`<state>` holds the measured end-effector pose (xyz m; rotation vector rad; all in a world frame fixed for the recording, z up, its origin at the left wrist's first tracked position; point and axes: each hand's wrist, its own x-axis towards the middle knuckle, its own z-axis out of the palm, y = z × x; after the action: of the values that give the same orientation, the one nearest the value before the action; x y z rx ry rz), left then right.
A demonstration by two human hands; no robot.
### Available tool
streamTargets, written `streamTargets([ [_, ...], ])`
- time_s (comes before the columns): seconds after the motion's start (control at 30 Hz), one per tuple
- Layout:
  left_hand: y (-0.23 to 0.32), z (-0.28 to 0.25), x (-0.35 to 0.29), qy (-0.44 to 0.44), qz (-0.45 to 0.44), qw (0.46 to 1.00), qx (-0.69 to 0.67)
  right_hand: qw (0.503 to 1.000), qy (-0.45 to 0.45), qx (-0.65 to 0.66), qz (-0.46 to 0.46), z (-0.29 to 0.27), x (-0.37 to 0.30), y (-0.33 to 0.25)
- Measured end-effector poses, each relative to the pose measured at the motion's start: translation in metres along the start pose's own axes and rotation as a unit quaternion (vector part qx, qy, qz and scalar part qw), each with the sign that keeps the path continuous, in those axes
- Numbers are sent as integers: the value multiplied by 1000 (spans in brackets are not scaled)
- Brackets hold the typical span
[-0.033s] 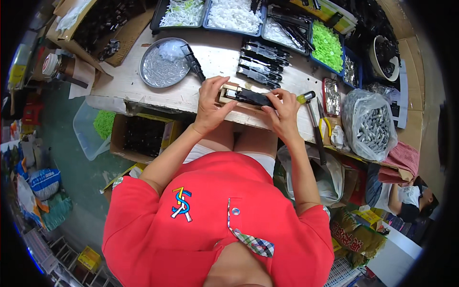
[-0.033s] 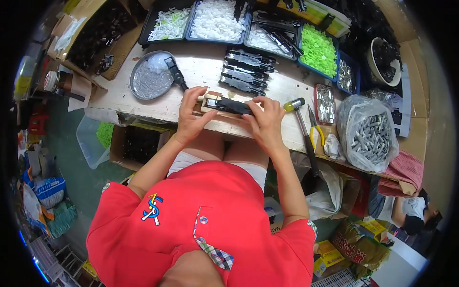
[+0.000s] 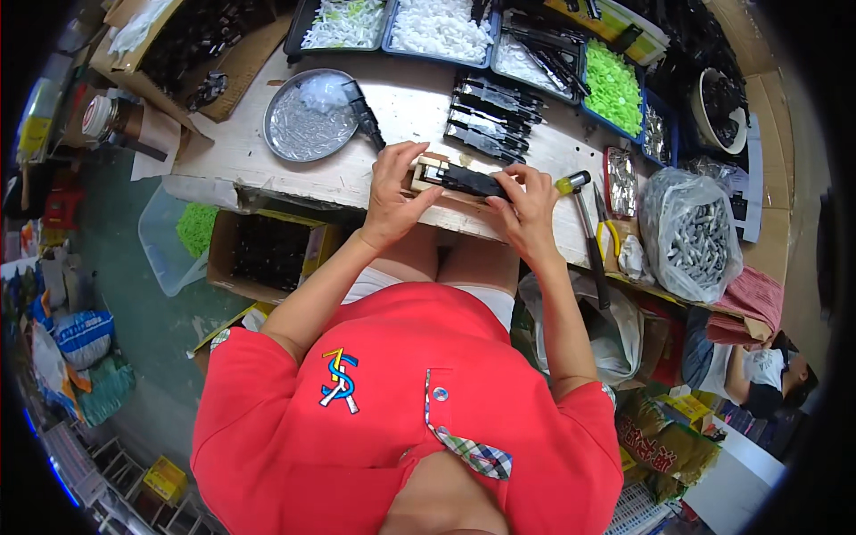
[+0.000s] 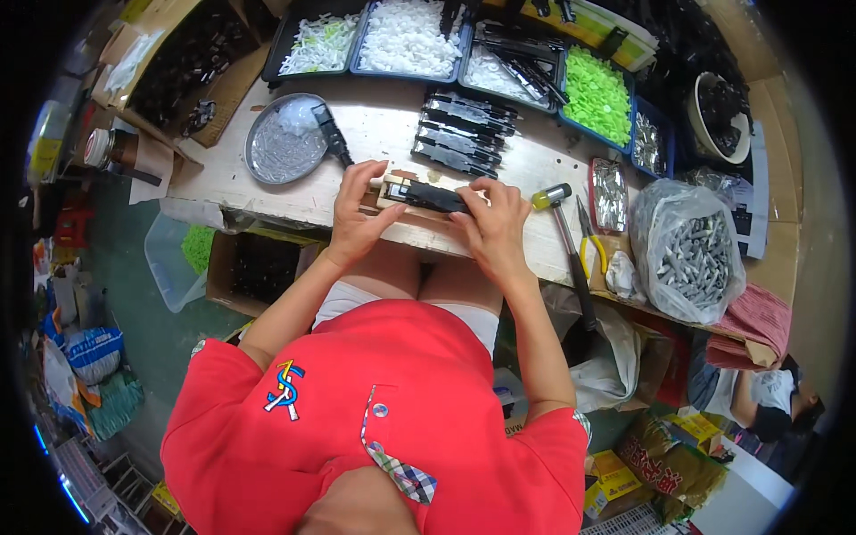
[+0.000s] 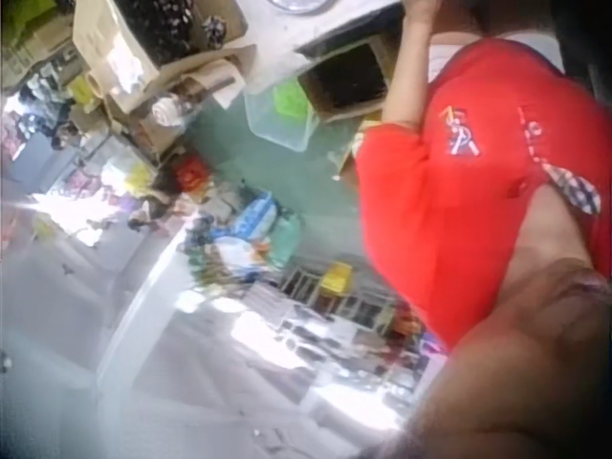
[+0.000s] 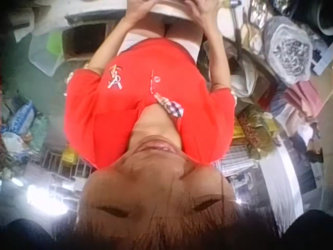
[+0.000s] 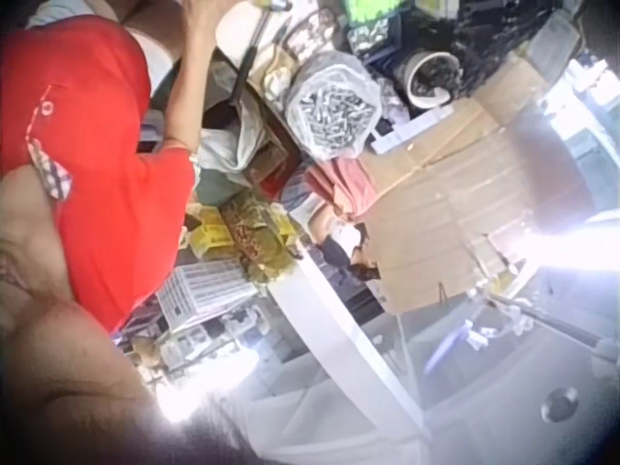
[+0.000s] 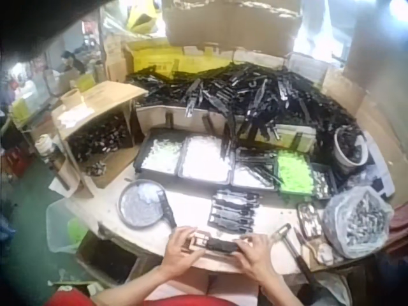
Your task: The recorder is assembling small plastic and metal components for toys using manual dexterity and a small mallet.
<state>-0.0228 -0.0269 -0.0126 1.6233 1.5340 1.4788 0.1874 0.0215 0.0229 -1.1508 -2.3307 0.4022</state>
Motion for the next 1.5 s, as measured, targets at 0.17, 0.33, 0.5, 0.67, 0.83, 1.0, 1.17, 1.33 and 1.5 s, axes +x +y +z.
streamTargets([
  [0.17, -2, 0, 1, -7, 8, 1000, 7, 1000, -17, -1, -24, 8, 9, -8],
  [0.33, -2, -2, 3, -6, 17, 1000, -1, 999, -20, -14, -36, 11, 11, -6],
  [0.5, -1, -3, 7, -10, 18, 1000, 3, 999, -28, -19, -33, 11, 14, -6],
  [0.67, -8, -8, 16, -61, 93, 992, 51, 997, -57, -40, -21, 7, 12, -6],
  [0.83, -7, -16, 30, -143, 111, 979, 93, 1000, -8, -15, 5, 1, 3, 5],
  [1.0, 11, -23, 43, -208, 148, 956, 147, 983, 111, -95, 108, -34, -27, 44],
  [1.17, 14, -14, 47, -308, 233, 887, 254, 924, 19, -336, 180, -42, -58, 70],
  [1.33, 22, -15, 55, -351, 244, 847, 317, 973, 41, -165, 155, -43, -55, 67],
  [1.5, 26, -17, 58, -400, 232, 823, 330, 995, 64, 54, 54, -44, -30, -9],
])
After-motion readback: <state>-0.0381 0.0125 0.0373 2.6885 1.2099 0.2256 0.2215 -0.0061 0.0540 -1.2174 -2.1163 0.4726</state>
